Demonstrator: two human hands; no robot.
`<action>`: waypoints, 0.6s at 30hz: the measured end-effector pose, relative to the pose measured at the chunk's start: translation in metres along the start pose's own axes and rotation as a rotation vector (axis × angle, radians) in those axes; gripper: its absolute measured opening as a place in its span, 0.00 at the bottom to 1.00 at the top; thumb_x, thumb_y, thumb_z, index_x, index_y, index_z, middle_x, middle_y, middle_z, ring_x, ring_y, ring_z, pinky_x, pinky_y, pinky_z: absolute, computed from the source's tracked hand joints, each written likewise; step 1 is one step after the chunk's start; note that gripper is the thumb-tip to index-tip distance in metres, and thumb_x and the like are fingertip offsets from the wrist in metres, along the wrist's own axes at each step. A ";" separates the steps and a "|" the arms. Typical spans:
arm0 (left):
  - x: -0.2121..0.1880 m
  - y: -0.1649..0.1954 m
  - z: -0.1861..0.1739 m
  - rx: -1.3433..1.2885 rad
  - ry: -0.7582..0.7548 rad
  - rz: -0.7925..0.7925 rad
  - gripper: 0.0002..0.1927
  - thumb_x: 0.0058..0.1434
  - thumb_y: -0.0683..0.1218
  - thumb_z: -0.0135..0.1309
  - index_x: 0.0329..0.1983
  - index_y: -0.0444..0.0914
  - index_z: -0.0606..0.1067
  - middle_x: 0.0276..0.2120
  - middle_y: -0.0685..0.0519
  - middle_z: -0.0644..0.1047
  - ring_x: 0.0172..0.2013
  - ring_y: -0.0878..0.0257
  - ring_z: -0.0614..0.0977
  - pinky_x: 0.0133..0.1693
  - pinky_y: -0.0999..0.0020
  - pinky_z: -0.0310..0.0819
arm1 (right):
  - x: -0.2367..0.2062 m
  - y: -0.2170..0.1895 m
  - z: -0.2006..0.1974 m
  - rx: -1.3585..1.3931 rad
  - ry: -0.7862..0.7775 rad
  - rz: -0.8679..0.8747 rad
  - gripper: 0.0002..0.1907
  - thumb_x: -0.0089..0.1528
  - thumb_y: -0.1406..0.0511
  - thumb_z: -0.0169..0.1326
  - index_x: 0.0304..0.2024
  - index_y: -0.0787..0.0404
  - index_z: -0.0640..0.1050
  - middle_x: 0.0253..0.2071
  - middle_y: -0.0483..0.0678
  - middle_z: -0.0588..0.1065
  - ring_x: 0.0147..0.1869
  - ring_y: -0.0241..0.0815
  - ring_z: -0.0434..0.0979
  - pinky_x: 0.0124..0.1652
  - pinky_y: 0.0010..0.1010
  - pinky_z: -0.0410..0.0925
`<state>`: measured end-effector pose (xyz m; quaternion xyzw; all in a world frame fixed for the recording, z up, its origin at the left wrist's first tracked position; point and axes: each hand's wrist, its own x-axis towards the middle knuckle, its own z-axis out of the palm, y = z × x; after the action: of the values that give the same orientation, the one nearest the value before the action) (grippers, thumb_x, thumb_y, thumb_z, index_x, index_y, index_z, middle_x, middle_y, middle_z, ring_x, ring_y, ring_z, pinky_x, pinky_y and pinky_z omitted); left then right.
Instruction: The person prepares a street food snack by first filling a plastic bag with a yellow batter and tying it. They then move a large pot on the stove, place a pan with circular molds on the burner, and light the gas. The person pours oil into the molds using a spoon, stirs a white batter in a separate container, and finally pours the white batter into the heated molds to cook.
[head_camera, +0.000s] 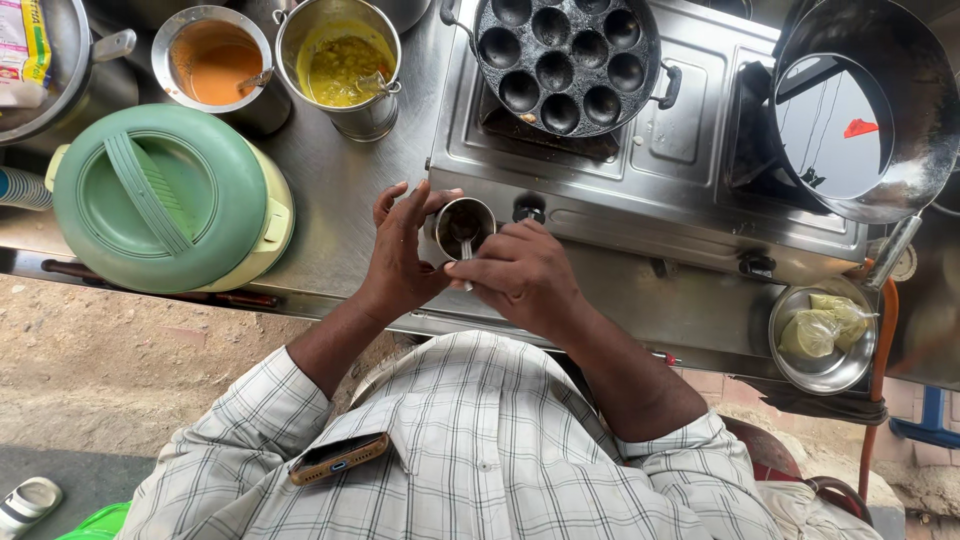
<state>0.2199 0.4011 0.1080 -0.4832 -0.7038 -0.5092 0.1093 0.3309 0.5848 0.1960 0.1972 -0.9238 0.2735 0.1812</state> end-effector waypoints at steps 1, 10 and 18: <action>0.002 -0.003 -0.002 0.032 0.000 -0.002 0.62 0.50 0.49 0.73 0.79 0.42 0.44 0.66 0.51 0.73 0.65 0.56 0.76 0.72 0.47 0.46 | 0.001 0.003 0.000 0.079 0.029 0.047 0.11 0.60 0.62 0.67 0.46 0.49 0.84 0.34 0.37 0.76 0.40 0.37 0.74 0.41 0.34 0.64; 0.018 -0.031 -0.023 0.136 -0.050 0.095 0.60 0.54 0.46 0.75 0.78 0.42 0.45 0.67 0.54 0.72 0.66 0.56 0.74 0.73 0.46 0.45 | 0.012 0.011 -0.009 0.277 0.198 0.260 0.06 0.67 0.70 0.60 0.47 0.59 0.80 0.40 0.46 0.77 0.45 0.41 0.78 0.45 0.32 0.70; 0.051 -0.037 -0.033 0.261 -0.075 0.136 0.59 0.52 0.46 0.76 0.78 0.41 0.47 0.68 0.55 0.72 0.67 0.56 0.74 0.73 0.47 0.45 | 0.025 0.009 -0.012 -0.185 0.234 0.035 0.08 0.66 0.69 0.60 0.48 0.60 0.79 0.41 0.46 0.79 0.46 0.44 0.78 0.49 0.39 0.68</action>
<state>0.1539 0.4023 0.1331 -0.5301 -0.7332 -0.3866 0.1789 0.3082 0.5918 0.2123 0.1303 -0.9209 0.2116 0.3003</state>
